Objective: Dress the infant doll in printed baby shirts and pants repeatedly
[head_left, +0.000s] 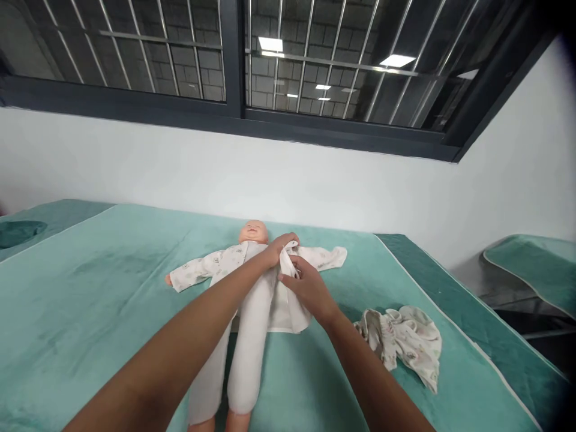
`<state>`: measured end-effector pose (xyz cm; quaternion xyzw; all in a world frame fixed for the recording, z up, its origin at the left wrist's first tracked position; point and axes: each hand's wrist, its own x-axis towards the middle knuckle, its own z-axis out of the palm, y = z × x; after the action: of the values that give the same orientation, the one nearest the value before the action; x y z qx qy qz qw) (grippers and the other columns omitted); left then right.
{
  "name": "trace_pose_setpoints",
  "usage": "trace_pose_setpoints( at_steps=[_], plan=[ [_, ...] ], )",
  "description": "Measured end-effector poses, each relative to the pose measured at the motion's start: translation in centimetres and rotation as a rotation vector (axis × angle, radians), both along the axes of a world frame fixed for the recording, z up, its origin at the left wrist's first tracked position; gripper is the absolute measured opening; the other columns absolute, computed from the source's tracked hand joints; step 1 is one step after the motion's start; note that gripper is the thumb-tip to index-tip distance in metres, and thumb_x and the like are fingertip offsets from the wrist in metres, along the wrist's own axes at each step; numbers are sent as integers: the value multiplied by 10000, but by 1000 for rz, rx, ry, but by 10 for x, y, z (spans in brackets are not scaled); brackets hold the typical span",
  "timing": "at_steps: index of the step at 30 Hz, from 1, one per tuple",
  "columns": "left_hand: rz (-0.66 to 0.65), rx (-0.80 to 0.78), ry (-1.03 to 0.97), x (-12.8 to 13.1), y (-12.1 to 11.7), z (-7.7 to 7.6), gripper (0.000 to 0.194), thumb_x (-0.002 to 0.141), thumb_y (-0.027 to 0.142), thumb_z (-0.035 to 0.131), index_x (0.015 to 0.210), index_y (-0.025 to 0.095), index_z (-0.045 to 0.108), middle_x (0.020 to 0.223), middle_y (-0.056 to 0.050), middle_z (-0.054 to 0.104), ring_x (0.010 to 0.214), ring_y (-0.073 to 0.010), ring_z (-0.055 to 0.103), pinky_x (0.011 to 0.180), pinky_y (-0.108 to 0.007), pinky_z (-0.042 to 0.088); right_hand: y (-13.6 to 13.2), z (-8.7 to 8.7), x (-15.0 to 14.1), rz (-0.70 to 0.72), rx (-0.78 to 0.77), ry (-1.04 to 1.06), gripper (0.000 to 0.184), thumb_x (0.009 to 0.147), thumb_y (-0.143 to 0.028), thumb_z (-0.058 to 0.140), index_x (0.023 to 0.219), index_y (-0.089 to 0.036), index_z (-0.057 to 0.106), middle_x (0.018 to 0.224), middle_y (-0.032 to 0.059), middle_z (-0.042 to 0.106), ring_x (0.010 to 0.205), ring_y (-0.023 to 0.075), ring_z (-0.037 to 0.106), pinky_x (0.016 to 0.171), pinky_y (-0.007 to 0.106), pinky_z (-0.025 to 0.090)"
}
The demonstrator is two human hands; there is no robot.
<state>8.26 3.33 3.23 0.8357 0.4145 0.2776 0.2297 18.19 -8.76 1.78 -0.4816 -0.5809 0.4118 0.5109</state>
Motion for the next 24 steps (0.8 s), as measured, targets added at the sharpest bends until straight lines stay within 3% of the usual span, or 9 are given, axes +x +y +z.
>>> trace_pose_setpoints(
  at_steps=[4, 9, 14, 19, 24],
  plan=[
    [13, -17, -56, -29, 14, 11, 149, 646, 117, 479, 738, 189, 571, 723, 15, 593, 684, -143, 516, 615, -250, 413, -3, -8, -11, 63, -67, 9, 450, 759, -255, 619, 1207, -262, 576, 1112, 24, 655, 932, 208, 619, 793, 328, 503],
    [179, 20, -145, -62, 18, 17, 84, 668, 146, 466, 703, 188, 531, 738, 4, 620, 701, -148, 516, 647, -262, 414, -10, 5, -39, 129, -85, -32, 486, 759, -254, 638, 1240, -271, 571, 1124, 23, 617, 859, 149, 586, 743, 275, 496],
    [297, 38, -191, -91, 12, 16, 72, 730, 238, 546, 779, 201, 509, 761, 14, 601, 704, -139, 527, 652, -252, 393, -25, 7, -54, 269, -33, -154, 301, 848, -305, 570, 1141, -263, 626, 1016, 4, 659, 782, 132, 585, 711, 273, 480],
    [347, 41, -158, -134, -17, -6, 127, 844, 323, 479, 833, 210, 535, 754, 10, 582, 702, -159, 523, 644, -274, 375, -38, -11, -44, 120, 94, -212, 207, 889, -315, 532, 1057, -250, 633, 982, 21, 661, 882, 170, 606, 767, 294, 465],
    [336, 18, -113, -157, -87, -34, 175, 904, 351, 445, 896, 217, 557, 765, 9, 577, 707, -161, 518, 672, -285, 387, -37, -55, -18, -208, 6, -196, 255, 887, -443, 528, 984, -225, 620, 982, 51, 671, 890, 215, 616, 782, 333, 473]
  ],
)
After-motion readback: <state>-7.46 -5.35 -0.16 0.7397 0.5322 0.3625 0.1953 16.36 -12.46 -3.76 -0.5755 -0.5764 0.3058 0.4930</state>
